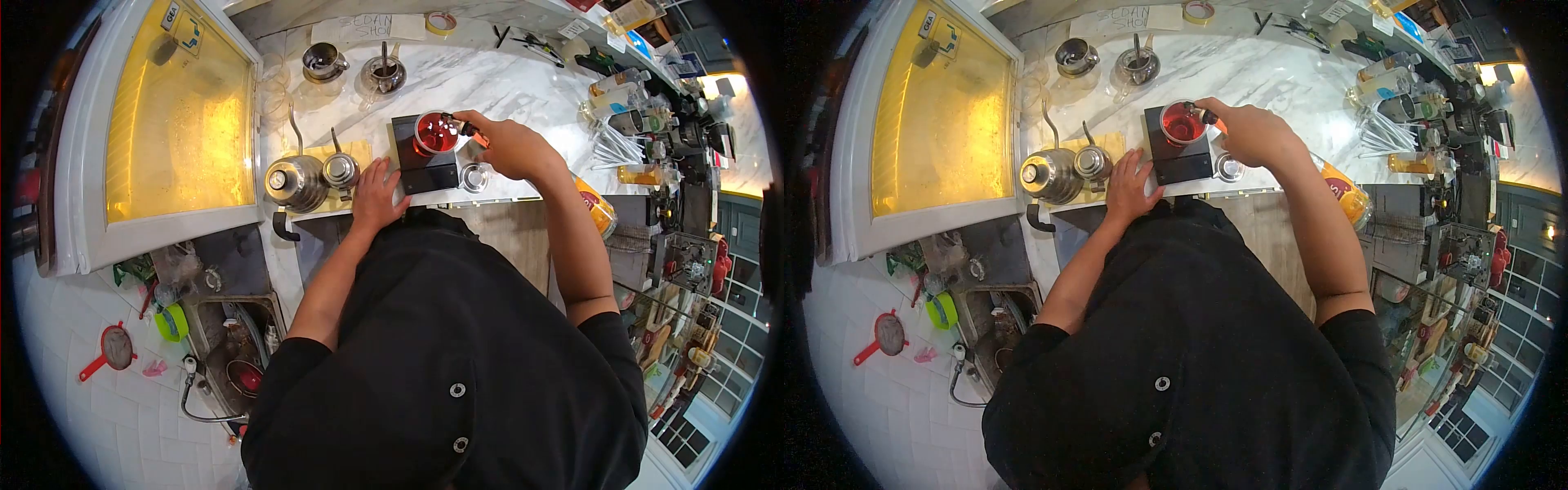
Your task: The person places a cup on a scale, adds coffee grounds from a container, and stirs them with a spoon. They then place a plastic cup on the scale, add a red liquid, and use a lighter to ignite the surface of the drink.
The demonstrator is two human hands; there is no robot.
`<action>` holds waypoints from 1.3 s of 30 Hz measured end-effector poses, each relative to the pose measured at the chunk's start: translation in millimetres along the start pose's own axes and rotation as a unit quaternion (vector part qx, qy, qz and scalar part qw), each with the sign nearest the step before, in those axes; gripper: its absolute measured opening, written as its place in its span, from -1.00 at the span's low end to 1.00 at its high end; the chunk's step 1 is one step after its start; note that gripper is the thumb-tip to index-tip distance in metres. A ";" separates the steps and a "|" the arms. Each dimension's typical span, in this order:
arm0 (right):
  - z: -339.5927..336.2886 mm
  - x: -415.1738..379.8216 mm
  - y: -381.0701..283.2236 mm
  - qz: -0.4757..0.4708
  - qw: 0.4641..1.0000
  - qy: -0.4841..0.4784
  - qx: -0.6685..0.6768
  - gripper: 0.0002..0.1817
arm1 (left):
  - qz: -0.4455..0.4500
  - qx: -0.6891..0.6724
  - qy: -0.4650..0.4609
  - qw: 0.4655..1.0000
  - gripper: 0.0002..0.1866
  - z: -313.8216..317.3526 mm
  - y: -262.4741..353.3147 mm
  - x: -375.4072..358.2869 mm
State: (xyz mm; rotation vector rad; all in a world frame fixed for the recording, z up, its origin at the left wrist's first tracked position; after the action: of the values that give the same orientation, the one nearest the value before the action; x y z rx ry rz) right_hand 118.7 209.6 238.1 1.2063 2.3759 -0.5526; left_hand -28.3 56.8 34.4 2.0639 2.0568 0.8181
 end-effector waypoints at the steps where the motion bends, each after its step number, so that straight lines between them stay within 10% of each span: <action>1: 3.2 1.5 3.3 -0.012 1.000 -0.011 0.023 -0.18 | 0.002 0.000 0.005 1.000 -0.36 -0.8 0.6 0.1; 39: -15.5 10.0 -15.8 0.000 0.998 -0.070 0.001 -0.09 | -0.009 -0.008 -0.027 1.000 -0.34 3.3 -3.0 1.5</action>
State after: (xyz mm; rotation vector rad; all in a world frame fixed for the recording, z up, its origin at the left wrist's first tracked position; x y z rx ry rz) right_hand 97.4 215.6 248.3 1.1310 2.2572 -0.6201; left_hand -29.6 59.4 30.7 2.0341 2.0307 0.7661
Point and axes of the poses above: each hand's wrist, its own x-axis towards the middle knuckle, its own z-axis out of the palm, y = z × x, the point moved 9 cm from there along x, towards the middle knuckle, and after that the axes turned 1 degree about z, right-handed, at the moved point
